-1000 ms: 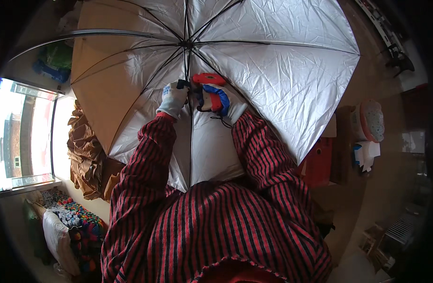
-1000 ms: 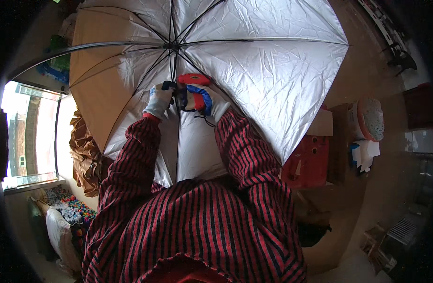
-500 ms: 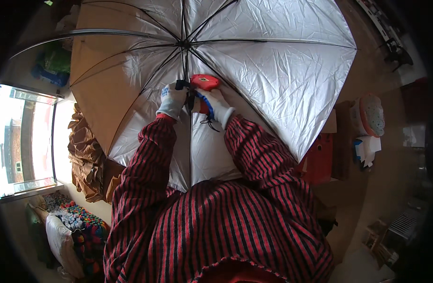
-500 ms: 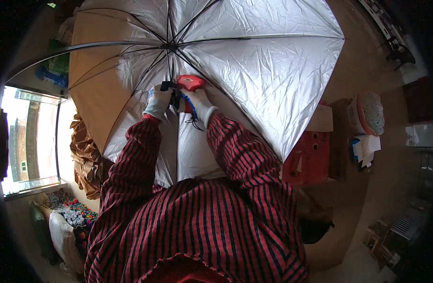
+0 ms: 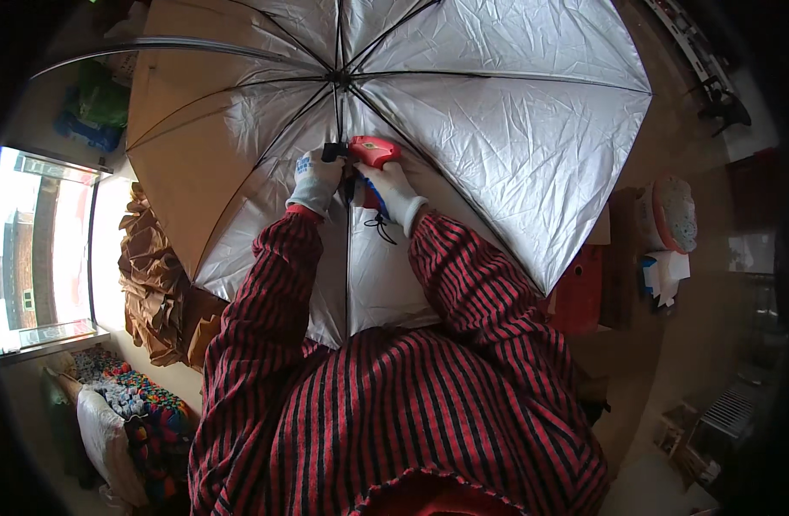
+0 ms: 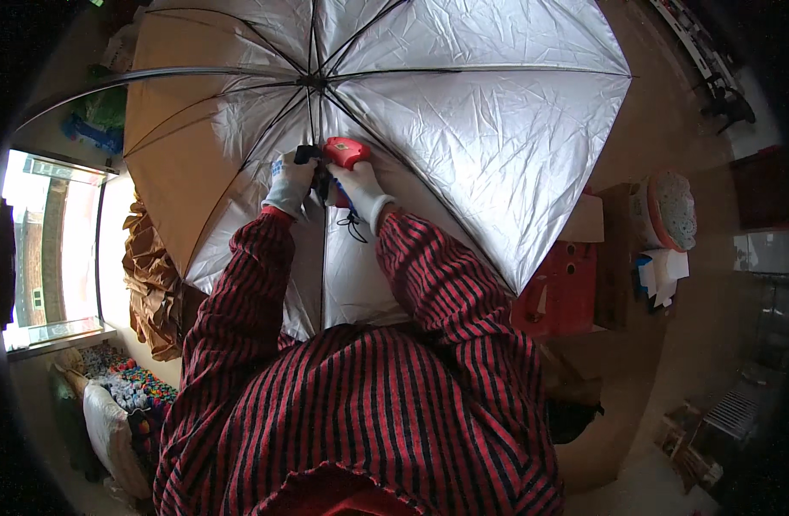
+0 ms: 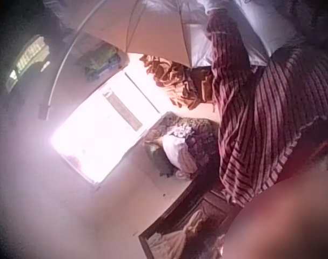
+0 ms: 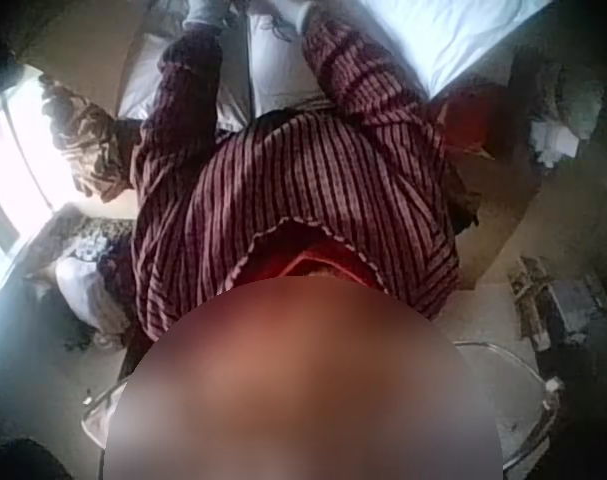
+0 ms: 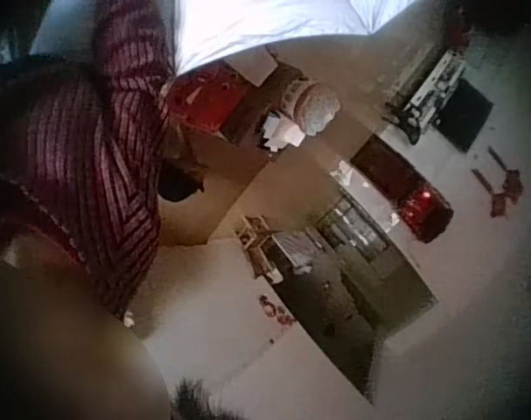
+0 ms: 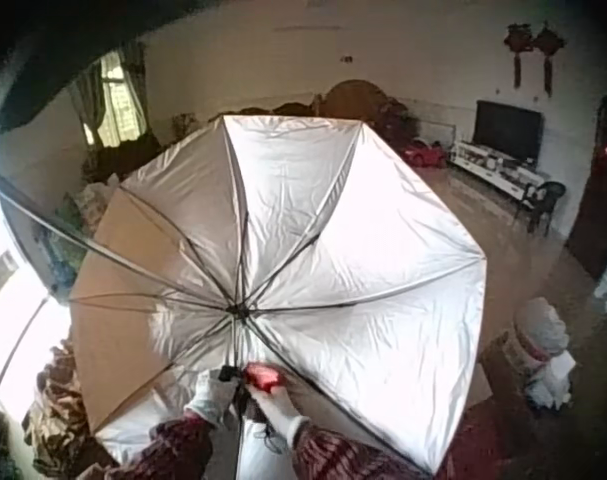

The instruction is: Repairing a white umbrella by applying glue with a glue gun to secure the fabric to the ribs.

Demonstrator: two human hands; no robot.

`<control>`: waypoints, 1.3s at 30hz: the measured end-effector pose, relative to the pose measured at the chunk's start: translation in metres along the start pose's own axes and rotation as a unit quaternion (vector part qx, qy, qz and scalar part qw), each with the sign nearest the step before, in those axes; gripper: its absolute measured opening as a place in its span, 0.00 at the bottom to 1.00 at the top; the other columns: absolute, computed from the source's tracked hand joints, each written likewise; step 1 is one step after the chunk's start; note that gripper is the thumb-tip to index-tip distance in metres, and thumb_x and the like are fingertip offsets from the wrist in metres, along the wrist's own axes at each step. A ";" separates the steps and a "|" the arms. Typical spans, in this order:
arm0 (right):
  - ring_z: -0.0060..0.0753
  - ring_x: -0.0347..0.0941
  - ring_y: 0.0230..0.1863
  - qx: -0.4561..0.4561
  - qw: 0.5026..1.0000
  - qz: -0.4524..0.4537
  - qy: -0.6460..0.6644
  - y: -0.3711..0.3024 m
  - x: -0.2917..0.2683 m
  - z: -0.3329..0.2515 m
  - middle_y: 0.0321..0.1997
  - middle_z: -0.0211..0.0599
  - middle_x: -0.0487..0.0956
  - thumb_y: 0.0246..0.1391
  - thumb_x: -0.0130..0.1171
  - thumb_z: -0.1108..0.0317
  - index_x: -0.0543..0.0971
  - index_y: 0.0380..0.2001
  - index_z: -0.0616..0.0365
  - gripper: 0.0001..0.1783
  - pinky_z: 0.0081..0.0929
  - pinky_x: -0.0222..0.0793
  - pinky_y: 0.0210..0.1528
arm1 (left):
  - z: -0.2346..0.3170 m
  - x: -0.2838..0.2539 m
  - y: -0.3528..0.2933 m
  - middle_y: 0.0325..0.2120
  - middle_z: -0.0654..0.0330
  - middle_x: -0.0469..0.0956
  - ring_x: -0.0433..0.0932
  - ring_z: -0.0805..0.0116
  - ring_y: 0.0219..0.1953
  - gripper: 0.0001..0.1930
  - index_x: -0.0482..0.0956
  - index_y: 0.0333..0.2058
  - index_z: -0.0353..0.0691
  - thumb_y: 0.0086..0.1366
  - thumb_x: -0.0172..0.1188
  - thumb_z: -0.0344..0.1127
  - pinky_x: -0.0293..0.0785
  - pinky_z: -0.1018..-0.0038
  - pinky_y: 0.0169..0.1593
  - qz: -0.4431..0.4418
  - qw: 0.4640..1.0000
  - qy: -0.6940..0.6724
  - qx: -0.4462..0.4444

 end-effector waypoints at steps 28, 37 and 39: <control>0.29 0.72 0.35 0.208 0.833 -0.368 0.357 -0.003 0.023 0.001 0.34 0.34 0.75 0.60 0.48 0.59 0.70 0.40 0.61 0.15 0.28 0.69 0.41 | 0.004 0.008 -0.006 0.17 0.60 0.77 0.76 0.71 0.15 0.08 0.81 0.33 0.38 0.58 0.56 0.32 0.70 0.74 0.17 -0.081 0.982 -0.167 -0.027; 0.31 0.75 0.35 0.154 0.868 -0.358 0.309 0.003 0.031 -0.015 0.37 0.36 0.78 0.57 0.50 0.59 0.72 0.42 0.60 0.16 0.28 0.70 0.44 | 0.030 -0.002 -0.008 0.17 0.57 0.78 0.77 0.69 0.17 0.08 0.80 0.32 0.35 0.57 0.56 0.33 0.72 0.71 0.21 -0.044 0.997 -0.030 0.052; 0.31 0.75 0.36 0.164 0.866 -0.374 0.287 -0.006 0.042 -0.024 0.38 0.37 0.78 0.57 0.49 0.59 0.72 0.43 0.61 0.17 0.29 0.70 0.45 | 0.028 -0.008 -0.007 0.17 0.56 0.78 0.77 0.68 0.17 0.08 0.80 0.32 0.35 0.57 0.56 0.33 0.72 0.71 0.21 -0.034 0.998 -0.003 0.060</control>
Point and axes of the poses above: each hand's wrist, its own y-axis towards the middle knuckle, its own x-axis out of the palm, z = x × y, the point moved 9 cm from there along y, towards the middle knuckle
